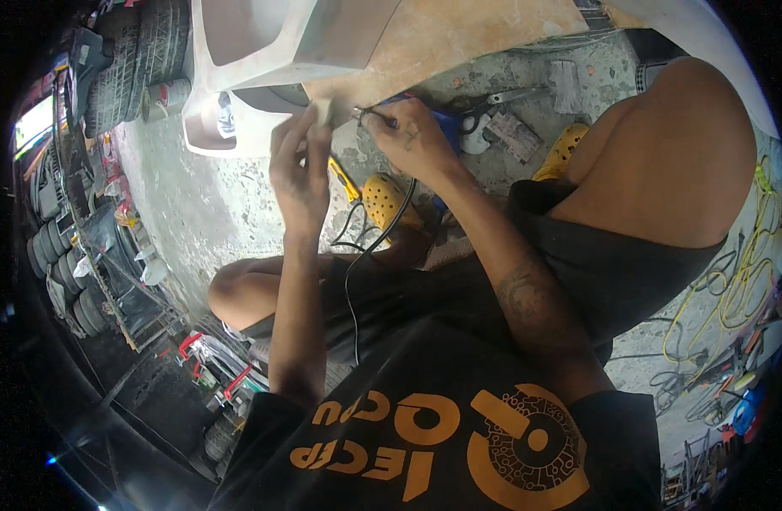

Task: Modifying and refining a plastic car body component using a heat gun and an electric drill.

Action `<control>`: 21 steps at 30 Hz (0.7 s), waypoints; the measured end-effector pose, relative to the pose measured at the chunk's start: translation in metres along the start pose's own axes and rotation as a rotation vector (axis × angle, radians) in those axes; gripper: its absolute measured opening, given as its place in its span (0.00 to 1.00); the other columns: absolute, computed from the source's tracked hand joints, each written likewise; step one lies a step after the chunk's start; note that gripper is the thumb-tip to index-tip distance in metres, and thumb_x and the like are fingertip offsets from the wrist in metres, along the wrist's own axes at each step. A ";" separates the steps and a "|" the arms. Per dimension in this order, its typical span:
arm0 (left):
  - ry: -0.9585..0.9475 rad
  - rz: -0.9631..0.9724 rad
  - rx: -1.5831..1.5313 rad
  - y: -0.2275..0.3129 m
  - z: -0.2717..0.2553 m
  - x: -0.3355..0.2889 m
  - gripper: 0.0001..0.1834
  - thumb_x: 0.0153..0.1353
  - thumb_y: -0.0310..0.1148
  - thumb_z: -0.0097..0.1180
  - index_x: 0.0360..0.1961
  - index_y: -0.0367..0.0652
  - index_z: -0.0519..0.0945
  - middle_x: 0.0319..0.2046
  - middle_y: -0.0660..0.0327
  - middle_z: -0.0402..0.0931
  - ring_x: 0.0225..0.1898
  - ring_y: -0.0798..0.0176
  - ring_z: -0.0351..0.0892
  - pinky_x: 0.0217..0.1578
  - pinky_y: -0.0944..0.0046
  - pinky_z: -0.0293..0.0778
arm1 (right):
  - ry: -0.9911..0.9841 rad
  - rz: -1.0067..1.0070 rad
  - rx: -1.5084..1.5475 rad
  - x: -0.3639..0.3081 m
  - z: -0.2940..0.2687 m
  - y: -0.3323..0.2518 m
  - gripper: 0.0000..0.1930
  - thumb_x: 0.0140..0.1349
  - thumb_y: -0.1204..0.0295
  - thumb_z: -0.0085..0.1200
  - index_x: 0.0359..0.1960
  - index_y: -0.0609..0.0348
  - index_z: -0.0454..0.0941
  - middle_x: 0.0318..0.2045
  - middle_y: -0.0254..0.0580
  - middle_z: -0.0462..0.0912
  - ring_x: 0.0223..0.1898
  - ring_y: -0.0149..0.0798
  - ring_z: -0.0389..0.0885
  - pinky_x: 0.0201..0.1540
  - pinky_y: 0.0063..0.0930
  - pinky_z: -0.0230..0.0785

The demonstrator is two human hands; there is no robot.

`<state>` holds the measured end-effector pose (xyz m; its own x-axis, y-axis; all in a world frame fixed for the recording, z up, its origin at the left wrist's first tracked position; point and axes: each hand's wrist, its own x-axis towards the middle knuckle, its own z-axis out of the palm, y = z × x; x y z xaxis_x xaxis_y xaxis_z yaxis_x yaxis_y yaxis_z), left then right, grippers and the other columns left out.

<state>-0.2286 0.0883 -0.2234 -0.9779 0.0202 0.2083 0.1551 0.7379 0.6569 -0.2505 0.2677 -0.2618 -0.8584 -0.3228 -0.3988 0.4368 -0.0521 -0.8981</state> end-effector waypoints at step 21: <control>-0.066 0.179 0.179 0.022 0.026 0.029 0.16 0.65 0.20 0.61 0.53 0.33 0.83 0.46 0.47 0.79 0.48 0.46 0.79 0.48 0.54 0.77 | 0.048 -0.046 -0.036 0.005 -0.001 0.002 0.14 0.73 0.68 0.53 0.41 0.70 0.83 0.22 0.33 0.76 0.13 0.26 0.71 0.15 0.26 0.62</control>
<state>-0.2575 0.1225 -0.2215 -0.9451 0.2004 0.2581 0.3047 0.8261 0.4741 -0.2545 0.2672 -0.2663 -0.8895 -0.2747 -0.3650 0.3878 -0.0316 -0.9212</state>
